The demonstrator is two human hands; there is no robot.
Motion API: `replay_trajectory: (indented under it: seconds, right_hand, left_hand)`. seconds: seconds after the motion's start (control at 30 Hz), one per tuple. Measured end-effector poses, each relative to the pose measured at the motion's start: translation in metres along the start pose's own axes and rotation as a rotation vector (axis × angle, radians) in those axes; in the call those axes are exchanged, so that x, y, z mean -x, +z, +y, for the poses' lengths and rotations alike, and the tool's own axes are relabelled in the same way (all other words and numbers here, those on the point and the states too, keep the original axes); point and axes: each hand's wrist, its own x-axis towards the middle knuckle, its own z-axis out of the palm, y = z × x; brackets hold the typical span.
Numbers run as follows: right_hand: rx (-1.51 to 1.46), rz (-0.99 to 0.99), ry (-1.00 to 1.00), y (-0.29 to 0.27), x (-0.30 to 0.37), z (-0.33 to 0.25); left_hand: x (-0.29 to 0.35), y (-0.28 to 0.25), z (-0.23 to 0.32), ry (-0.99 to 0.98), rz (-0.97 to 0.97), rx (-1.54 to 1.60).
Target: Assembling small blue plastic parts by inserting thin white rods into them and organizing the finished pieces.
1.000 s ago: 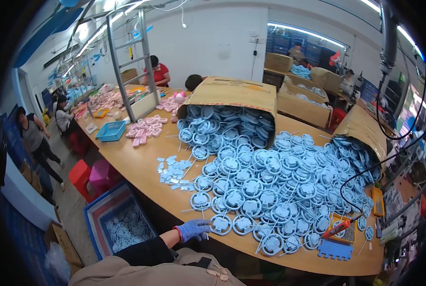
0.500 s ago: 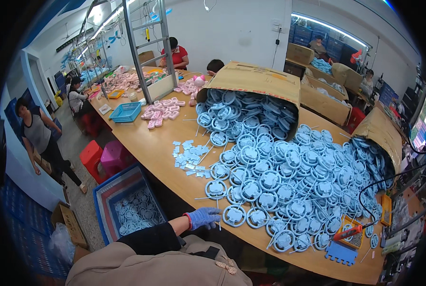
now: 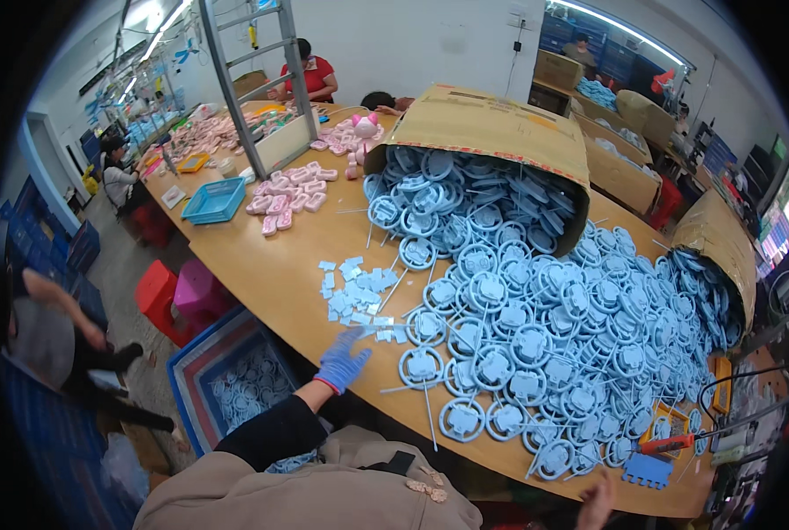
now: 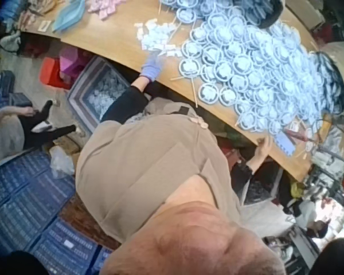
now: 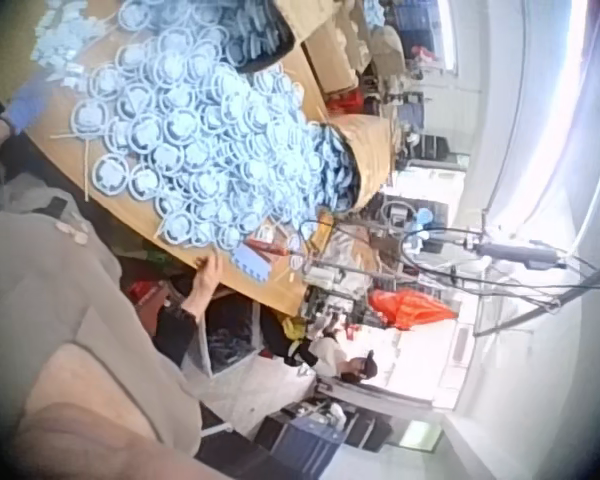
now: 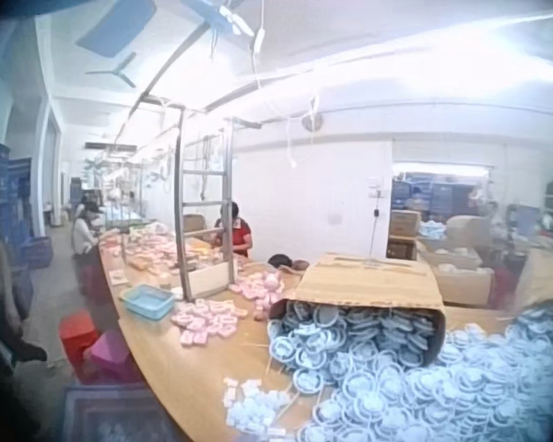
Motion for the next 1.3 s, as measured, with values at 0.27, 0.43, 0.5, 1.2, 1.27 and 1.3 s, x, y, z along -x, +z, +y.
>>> replay_trajectory:
  seconds: [0.27, 0.43, 0.5, 1.2, 1.27, 1.3]
  right_hand:
    - [0.662, -0.717, -0.108, 0.425, -0.029, -0.012]
    - [0.942, -0.781, -0.619, 0.602, -0.101, 0.018]
    - [1.048, -0.763, -0.776, 0.653, -0.121, 0.029]
    - [0.654, -0.923, -0.091, 0.697, -0.125, -0.054]
    - [0.603, -0.930, 0.000, 0.692, -0.107, -0.046]
    - [0.546, -0.975, 0.062, 0.692, -0.104, -0.041]
  left_hand:
    - [-0.183, -0.045, -0.155, -0.299, -0.097, -0.409]
    - [-0.227, -0.023, -0.196, -0.191, -0.190, -0.452]
    - [-0.230, -0.007, -0.192, -0.040, -0.266, -0.494]
    - [-0.305, -0.044, -0.084, 0.068, -0.379, 0.967]
    - [-0.314, -0.044, -0.081, -0.070, -0.916, 1.220]
    - [-0.309, -0.035, -0.087, -0.069, -0.940, 1.224]
